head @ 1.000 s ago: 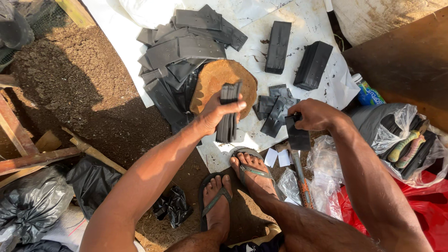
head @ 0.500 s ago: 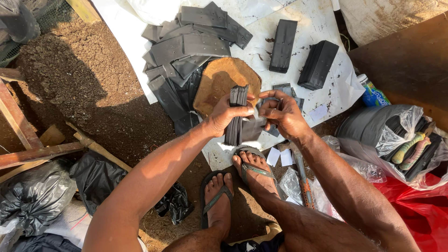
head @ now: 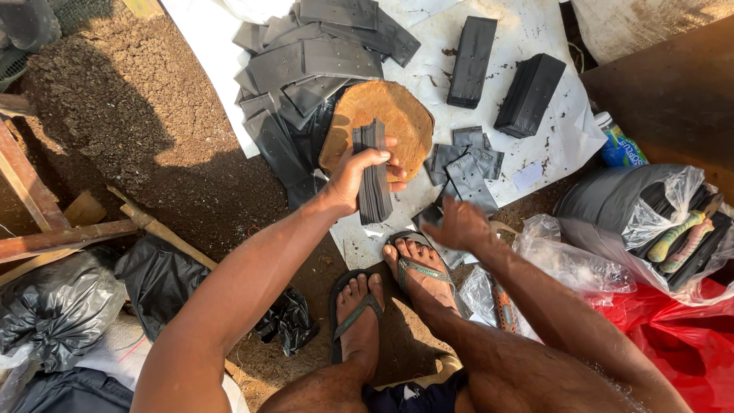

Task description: The person repeatedly picks up small black rubber pieces, places them on a wooden block, and strikes them with a hammer. They handle the pieces one at a time, occasionally stacking them, and continue hammering throughout the clip.

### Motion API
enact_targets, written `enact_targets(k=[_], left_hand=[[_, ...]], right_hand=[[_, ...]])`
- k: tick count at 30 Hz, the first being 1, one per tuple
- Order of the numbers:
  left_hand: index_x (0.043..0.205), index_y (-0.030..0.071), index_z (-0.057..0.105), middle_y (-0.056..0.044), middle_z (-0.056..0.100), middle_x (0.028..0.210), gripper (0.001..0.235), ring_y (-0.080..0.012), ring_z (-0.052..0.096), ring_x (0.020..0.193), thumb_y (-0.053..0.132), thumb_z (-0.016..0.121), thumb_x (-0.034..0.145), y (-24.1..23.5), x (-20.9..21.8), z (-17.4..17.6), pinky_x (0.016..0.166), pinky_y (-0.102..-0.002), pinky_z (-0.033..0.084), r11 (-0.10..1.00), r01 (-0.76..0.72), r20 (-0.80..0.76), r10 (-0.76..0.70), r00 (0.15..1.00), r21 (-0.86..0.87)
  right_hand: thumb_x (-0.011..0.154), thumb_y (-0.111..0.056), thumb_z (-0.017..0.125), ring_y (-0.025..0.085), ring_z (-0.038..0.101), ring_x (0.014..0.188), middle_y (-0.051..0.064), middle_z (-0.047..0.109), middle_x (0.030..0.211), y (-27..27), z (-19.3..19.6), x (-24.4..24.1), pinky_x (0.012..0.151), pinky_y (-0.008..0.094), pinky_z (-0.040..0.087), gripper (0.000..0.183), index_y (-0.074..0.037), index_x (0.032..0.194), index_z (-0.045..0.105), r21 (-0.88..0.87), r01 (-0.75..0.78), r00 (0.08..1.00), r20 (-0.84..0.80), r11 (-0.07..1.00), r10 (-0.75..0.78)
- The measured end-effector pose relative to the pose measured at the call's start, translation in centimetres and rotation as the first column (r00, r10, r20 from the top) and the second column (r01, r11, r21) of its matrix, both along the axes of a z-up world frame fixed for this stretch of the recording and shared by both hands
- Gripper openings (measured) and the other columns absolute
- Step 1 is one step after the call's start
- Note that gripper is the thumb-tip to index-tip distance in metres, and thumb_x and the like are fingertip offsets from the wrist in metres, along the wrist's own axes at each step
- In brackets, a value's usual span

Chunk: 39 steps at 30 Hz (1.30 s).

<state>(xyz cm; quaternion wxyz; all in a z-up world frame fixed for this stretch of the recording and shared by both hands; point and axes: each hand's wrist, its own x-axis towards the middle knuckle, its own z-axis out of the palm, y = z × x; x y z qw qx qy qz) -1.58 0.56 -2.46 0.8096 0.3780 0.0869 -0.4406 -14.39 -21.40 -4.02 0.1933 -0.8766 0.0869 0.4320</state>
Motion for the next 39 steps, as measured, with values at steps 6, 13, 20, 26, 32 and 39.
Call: enact_targets(k=[6, 13, 20, 26, 32, 39], left_hand=[[0.145, 0.003, 0.043, -0.019, 0.064, 0.111, 0.061, -0.0373, 0.068, 0.109, 0.026, 0.061, 0.092, 0.2, -0.2, 1.6, 0.094, -0.055, 0.058, 0.984, 0.088, -0.069, -0.1, 0.993, -0.156], [0.147, 0.0, 0.044, -0.026, 0.057, 0.143, 0.065, -0.0421, 0.056, 0.137, 0.018, 0.059, 0.086, 0.1, -0.3, 1.9, 0.104, -0.059, 0.055, 0.955, 0.185, 0.007, -0.188, 0.982, -0.232], [0.146, 0.002, 0.045, -0.018, 0.058, 0.138, 0.065, -0.0394, 0.057, 0.134, 0.015, 0.056, 0.084, 0.0, -0.3, 2.0, 0.103, -0.06, 0.055, 0.959, 0.205, 0.023, -0.204, 0.979, -0.195], [0.135, -0.001, 0.054, -0.016, 0.064, 0.125, 0.05, -0.0366, 0.064, 0.122, 0.013, 0.057, 0.087, -0.2, -0.3, 1.7, 0.098, -0.057, 0.059, 0.971, 0.16, -0.06, -0.173, 0.983, -0.178], [0.12, -0.002, 0.061, -0.015, 0.068, 0.114, 0.037, -0.031, 0.07, 0.109, 0.012, 0.06, 0.086, 0.1, -0.5, 1.5, 0.089, -0.052, 0.064, 0.992, 0.123, 0.016, -0.123, 0.992, -0.036], [0.12, 0.0, 0.061, -0.014, 0.068, 0.112, 0.038, -0.0288, 0.071, 0.106, 0.012, 0.062, 0.084, -0.1, -0.3, 1.5, 0.085, -0.048, 0.065, 0.992, 0.121, 0.041, -0.122, 0.992, 0.025]], right_hand=[[0.09, -0.063, 0.07, 0.03, 0.069, 0.075, 0.027, 0.058, 0.118, 2.1, -1.7, -3.3, 0.052, 0.037, 0.062, 0.104, -0.001, 0.154, 0.017, -0.189, 0.029, 0.999, -0.035, 0.982, -0.036], [0.081, -0.047, 0.08, 0.035, 0.077, 0.094, 0.024, 0.063, 0.128, 1.9, -3.0, -3.4, 0.068, 0.042, 0.063, 0.098, -0.003, 0.154, 0.031, -0.162, 0.305, 0.945, -0.071, 0.938, -0.32], [0.066, -0.039, 0.095, 0.036, 0.067, 0.1, 0.022, 0.059, 0.126, 0.8, -4.0, -3.6, 0.083, 0.045, 0.06, 0.08, -0.007, 0.13, 0.059, -0.102, 0.202, 0.973, 0.138, 0.974, -0.187], [0.086, -0.02, 0.077, 0.026, 0.075, 0.085, 0.014, 0.075, 0.11, 0.1, -3.1, -3.8, 0.077, 0.039, 0.064, 0.038, -0.01, 0.123, 0.071, 0.063, 0.26, 0.96, 0.087, 0.964, -0.265], [0.091, -0.013, 0.073, 0.023, 0.072, 0.073, 0.016, 0.077, 0.102, -3.3, -0.6, -1.9, 0.061, 0.034, 0.06, 0.037, -0.004, 0.126, 0.066, 0.229, 0.668, 0.733, -0.041, 0.707, -0.679], [0.094, -0.01, 0.072, 0.014, 0.065, 0.068, 0.007, 0.073, 0.094, -8.8, -2.4, -2.6, 0.056, 0.031, 0.052, 0.02, -0.005, 0.111, 0.064, 0.571, 0.816, 0.032, -0.191, -0.085, -0.981]])
